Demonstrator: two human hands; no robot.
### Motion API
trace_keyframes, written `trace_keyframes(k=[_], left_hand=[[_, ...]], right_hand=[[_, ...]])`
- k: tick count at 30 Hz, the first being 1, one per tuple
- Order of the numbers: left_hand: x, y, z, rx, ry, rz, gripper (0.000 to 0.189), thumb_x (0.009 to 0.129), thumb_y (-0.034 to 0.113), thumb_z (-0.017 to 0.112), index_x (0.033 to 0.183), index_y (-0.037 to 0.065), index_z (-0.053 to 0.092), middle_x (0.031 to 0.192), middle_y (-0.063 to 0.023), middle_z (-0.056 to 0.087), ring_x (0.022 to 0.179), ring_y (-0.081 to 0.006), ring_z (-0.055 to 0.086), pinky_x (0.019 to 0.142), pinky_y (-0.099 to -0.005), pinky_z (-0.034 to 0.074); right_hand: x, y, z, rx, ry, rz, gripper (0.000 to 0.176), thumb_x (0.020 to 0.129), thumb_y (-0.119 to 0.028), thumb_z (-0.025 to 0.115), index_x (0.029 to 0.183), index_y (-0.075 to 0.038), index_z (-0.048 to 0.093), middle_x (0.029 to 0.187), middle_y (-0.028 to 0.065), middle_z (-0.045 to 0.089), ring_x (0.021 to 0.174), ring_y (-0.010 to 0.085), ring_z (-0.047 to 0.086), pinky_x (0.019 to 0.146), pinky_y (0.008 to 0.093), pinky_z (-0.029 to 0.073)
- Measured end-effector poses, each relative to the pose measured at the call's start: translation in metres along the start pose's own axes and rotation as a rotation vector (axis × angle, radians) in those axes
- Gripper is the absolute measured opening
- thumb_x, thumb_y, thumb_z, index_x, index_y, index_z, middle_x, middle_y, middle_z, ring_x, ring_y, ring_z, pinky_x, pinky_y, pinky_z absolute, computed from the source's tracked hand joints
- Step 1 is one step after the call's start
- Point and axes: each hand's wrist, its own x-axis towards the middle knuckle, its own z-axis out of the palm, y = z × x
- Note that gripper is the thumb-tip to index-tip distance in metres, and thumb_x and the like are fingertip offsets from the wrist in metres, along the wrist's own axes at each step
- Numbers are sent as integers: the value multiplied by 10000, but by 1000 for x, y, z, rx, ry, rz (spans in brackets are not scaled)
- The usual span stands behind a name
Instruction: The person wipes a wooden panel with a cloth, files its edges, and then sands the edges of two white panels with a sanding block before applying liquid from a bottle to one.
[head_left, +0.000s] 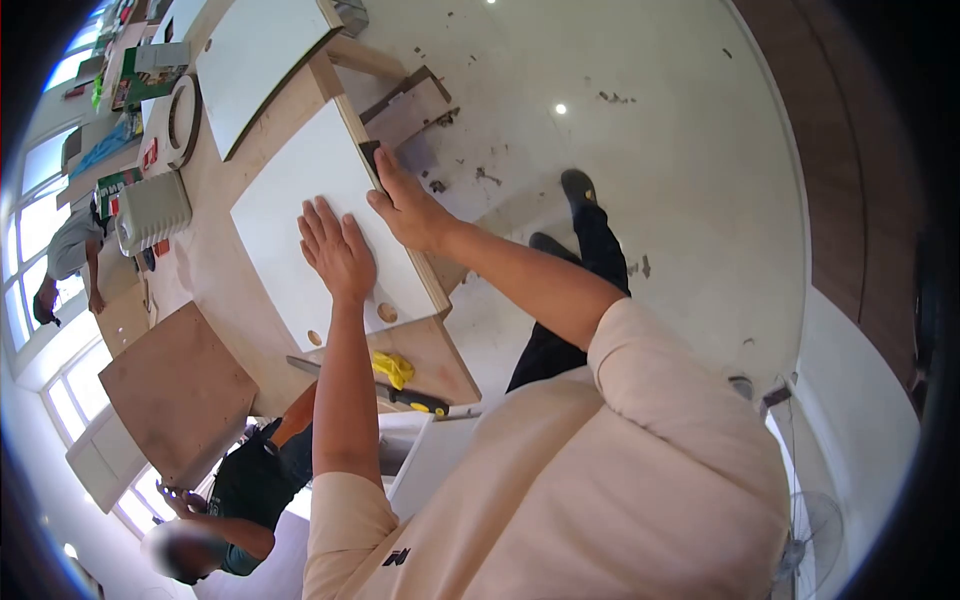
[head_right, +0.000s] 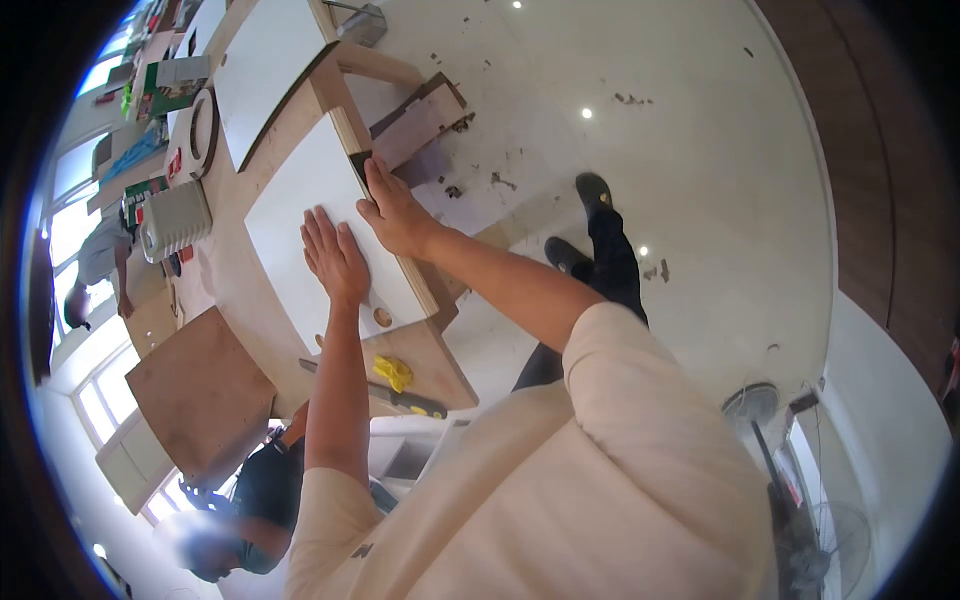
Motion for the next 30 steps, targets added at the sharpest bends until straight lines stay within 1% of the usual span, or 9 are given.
trace_keyframes(k=[2, 5, 8, 12, 16, 19, 22, 26, 30], left_hand=[[-3, 2, -1, -18, -12, 1, 634, 1049, 434, 315, 1566, 68, 284, 1643, -179, 215, 1522, -397, 136, 1208, -546, 94], [-1, 5, -2, -13, -5, -24, 642, 1049, 455, 297, 1572, 82, 276, 1648, -165, 209, 1526, -385, 131, 1213, -537, 82], [-2, 5, -2, -31, -6, -21, 642, 1049, 455, 296, 1573, 85, 274, 1649, -163, 206, 1528, -380, 124, 1216, -533, 79], [-5, 3, -3, -27, -8, -38, 641, 1050, 456, 291, 1577, 92, 269, 1652, -155, 203, 1531, -372, 119, 1218, -529, 77], [0, 3, 1, -21, -6, -33, 641, 1049, 458, 292, 1579, 97, 267, 1654, -147, 200, 1533, -364, 118, 1219, -527, 78], [-5, 3, -1, -30, -17, -44, 639, 1049, 455, 295, 1579, 99, 267, 1655, -147, 197, 1533, -362, 118, 1220, -524, 79], [-2, 5, -2, -25, -13, -45, 635, 1050, 449, 300, 1579, 98, 267, 1654, -149, 198, 1533, -362, 122, 1220, -522, 80], [-2, 6, -3, -5, -29, -46, 634, 1051, 441, 307, 1578, 91, 266, 1652, -152, 202, 1531, -364, 128, 1219, -525, 81], [-3, 9, -6, -15, -35, -52, 635, 1052, 438, 305, 1577, 83, 264, 1653, -153, 200, 1532, -365, 124, 1218, -527, 80]], right_hand=[[-35, -4, -1, -13, -17, -18, 838, 945, -89, 597, 1564, 28, 45, 1620, 312, 62, 1435, 504, 250, 1177, 466, 274], [-167, -33, -6, -38, -147, -11, 814, 975, -122, 573, 1571, 17, 36, 1626, 303, 26, 1489, 470, 162, 1205, 481, 227], [-173, -41, -4, 22, -125, 33, 794, 1001, -129, 540, 1582, 7, 16, 1631, 301, 23, 1519, 438, 94, 1230, 458, 146], [-69, -33, -19, 178, -189, 289, 766, 1021, -131, 503, 1582, 7, 0, 1635, 295, 17, 1527, 421, 60, 1236, 455, 118], [-178, -41, -3, 35, -150, -11, 753, 1047, -204, 482, 1576, 9, -10, 1631, 304, 25, 1529, 413, 54, 1235, 413, 133], [-183, -52, 1, 60, -97, 100, 759, 1036, -245, 497, 1550, 73, 37, 1620, 321, 29, 1515, 442, 84, 1231, 441, 170], [-109, -38, -5, 121, -124, 182, 765, 1019, -205, 522, 1548, 77, 47, 1621, 319, -1, 1516, 448, 67, 1231, 468, 159], [-172, -45, -6, -29, -158, 53, 763, 1012, -196, 531, 1546, 83, 62, 1608, 334, 52, 1507, 460, 103, 1228, 481, 163], [-144, -39, -3, 23, -95, 53, 744, 1008, -187, 532, 1529, 113, 93, 1604, 340, 74, 1503, 461, 120, 1224, 479, 172]])
